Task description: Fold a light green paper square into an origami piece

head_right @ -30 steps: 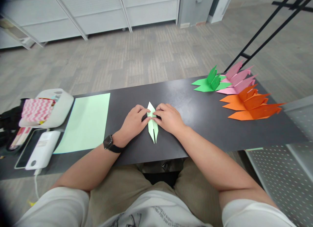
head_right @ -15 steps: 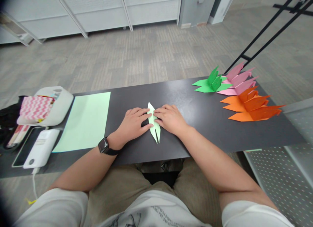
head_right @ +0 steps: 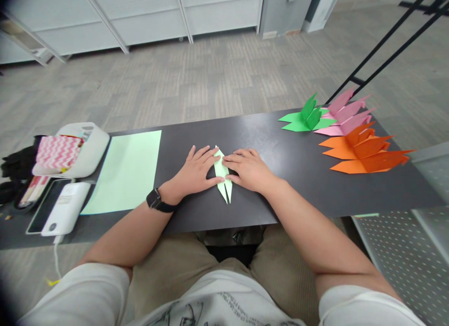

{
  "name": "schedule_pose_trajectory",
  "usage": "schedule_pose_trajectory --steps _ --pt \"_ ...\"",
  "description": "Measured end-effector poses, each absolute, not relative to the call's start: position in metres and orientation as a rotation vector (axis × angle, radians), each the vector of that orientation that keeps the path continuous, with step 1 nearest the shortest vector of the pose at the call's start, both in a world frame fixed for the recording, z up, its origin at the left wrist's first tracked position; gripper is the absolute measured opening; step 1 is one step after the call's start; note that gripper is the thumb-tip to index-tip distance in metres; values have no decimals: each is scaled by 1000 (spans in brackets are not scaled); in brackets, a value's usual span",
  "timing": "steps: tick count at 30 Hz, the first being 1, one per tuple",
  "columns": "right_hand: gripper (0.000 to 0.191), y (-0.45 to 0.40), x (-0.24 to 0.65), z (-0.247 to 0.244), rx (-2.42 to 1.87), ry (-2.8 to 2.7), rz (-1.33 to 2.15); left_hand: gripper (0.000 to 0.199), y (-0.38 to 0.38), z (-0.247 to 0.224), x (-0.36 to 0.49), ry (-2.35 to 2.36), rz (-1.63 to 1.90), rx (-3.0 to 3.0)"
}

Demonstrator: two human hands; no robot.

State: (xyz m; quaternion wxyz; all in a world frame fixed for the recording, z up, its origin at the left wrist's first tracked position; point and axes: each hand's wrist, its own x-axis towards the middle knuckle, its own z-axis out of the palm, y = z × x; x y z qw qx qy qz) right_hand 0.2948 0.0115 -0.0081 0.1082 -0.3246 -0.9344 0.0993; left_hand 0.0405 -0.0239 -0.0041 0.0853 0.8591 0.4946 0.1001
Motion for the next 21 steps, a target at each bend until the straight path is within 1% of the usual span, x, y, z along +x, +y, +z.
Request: schedule_pose_trajectory --steps 3,10,16,19,21 --pt "47 12 296 -8 -947 -2761 304 78 -23 -7 39 1472 275 2536" --pt "50 12 296 -8 -971 -2754 359 80 -21 -7 39 1451 248 2540" --pt "49 14 296 -13 -960 -2714 409 98 -18 -10 37 1494 239 2553" --pt "49 16 297 -13 -929 -2645 461 97 -19 -11 36 1519 240 2590" --pt "44 17 297 -10 -897 -2561 464 93 -20 -10 35 1558 262 2604"
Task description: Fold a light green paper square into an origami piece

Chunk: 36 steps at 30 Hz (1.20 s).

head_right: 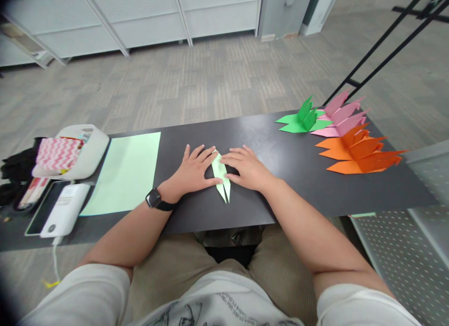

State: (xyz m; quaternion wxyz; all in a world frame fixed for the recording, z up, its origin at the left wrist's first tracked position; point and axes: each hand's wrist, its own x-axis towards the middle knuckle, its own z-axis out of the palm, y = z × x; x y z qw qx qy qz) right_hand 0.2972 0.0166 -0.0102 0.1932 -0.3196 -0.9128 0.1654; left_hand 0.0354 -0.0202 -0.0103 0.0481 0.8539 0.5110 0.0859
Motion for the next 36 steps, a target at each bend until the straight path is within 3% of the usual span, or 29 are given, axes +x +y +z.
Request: schedule_pose_trajectory --steps 5,12,23,36 --pt "24 13 295 0 -810 -2470 410 62 -25 -1 36 1755 343 2578" --pt "24 8 293 5 -1074 -2552 234 34 -28 9 33 1868 380 2527" --pt "32 10 289 0 -1114 -2581 256 31 -29 18 36 1312 445 2612" --pt "40 15 293 -11 -1052 -2650 304 39 -16 6 27 1392 311 2526"
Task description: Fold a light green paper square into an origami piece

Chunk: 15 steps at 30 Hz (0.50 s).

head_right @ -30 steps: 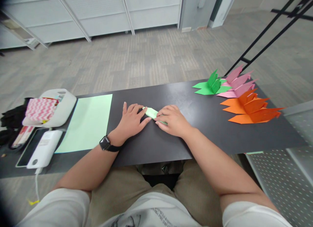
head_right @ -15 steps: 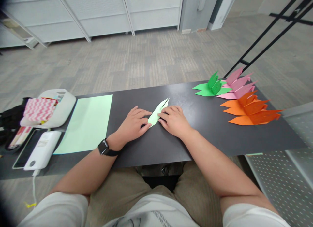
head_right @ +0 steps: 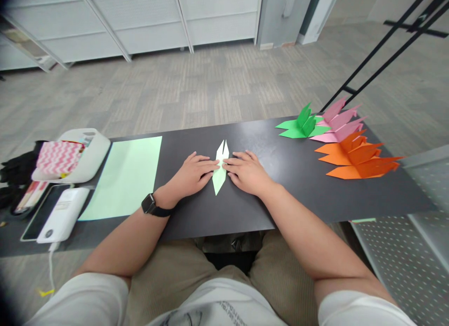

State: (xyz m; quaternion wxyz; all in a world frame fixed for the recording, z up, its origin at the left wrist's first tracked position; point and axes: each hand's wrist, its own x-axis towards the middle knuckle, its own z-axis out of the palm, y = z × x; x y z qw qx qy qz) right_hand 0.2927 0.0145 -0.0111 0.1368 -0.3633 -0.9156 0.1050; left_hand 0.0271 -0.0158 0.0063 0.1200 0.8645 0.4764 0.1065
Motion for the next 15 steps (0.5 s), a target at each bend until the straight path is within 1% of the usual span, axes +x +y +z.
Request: schedule_pose_trajectory --steps 6,10,12,15 --pt "43 18 294 -11 -1041 -2639 361 47 -15 7 16 1280 355 2487" --pt "47 21 296 -10 -1014 -2626 415 46 -11 1 10 1210 367 2519" --pt "46 22 297 -10 -999 -2623 442 42 -9 -1 10 1183 382 2548" --pt "44 22 297 -10 -981 -2617 472 28 -6 -4 11 1173 436 2587"
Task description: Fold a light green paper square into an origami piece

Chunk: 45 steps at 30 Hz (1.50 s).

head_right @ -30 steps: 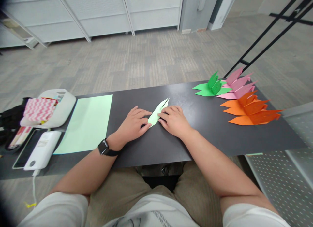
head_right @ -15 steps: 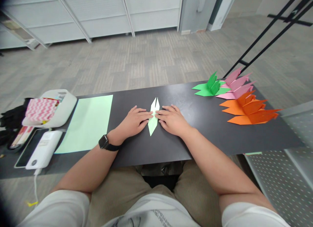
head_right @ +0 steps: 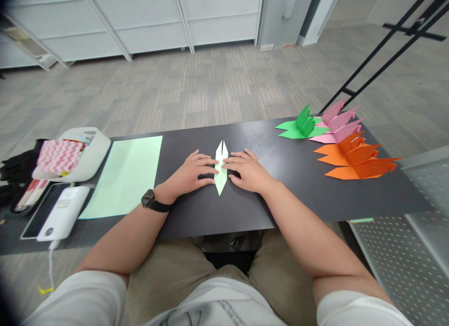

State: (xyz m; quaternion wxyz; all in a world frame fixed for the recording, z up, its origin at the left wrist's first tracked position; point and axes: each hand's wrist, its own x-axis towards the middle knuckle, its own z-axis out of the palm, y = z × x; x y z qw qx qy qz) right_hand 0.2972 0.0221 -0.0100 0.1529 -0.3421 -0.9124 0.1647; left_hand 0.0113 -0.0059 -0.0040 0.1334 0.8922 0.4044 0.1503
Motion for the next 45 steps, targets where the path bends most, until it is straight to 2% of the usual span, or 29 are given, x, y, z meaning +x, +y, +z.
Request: schedule_pose_trajectory --steps 3,7,13,17,20,24,29,32,38,41,45 --pt "43 22 297 -10 -974 -2617 490 23 -4 -5 13 1161 460 2595" --pt "40 23 298 -11 -978 -2604 503 33 -2 -4 13 1156 428 2565" --pt "39 24 299 -11 -967 -2602 534 21 2 -5 12 1124 483 2579" --pt "38 24 299 -11 -966 -2590 556 29 2 -5 12 1095 465 2596" --pt "38 25 298 -11 -960 -2585 565 27 2 -6 12 1106 463 2599" --pt "43 25 299 -10 -955 -2584 569 24 3 -8 13 1101 435 2613" --pt "49 24 300 -8 -931 -2591 575 28 1 -3 15 1084 507 2603" --pt "44 24 297 -9 -918 -2571 578 30 1 0 18 1093 562 2539" --pt "22 26 287 -13 -951 -2454 495 33 1 0 20 1125 675 2405" --pt "20 27 287 -13 -940 -2420 457 30 0 2 18 1107 709 2402" --pt "22 25 289 -11 -909 -2391 432 36 -1 2 18 1133 731 2487"
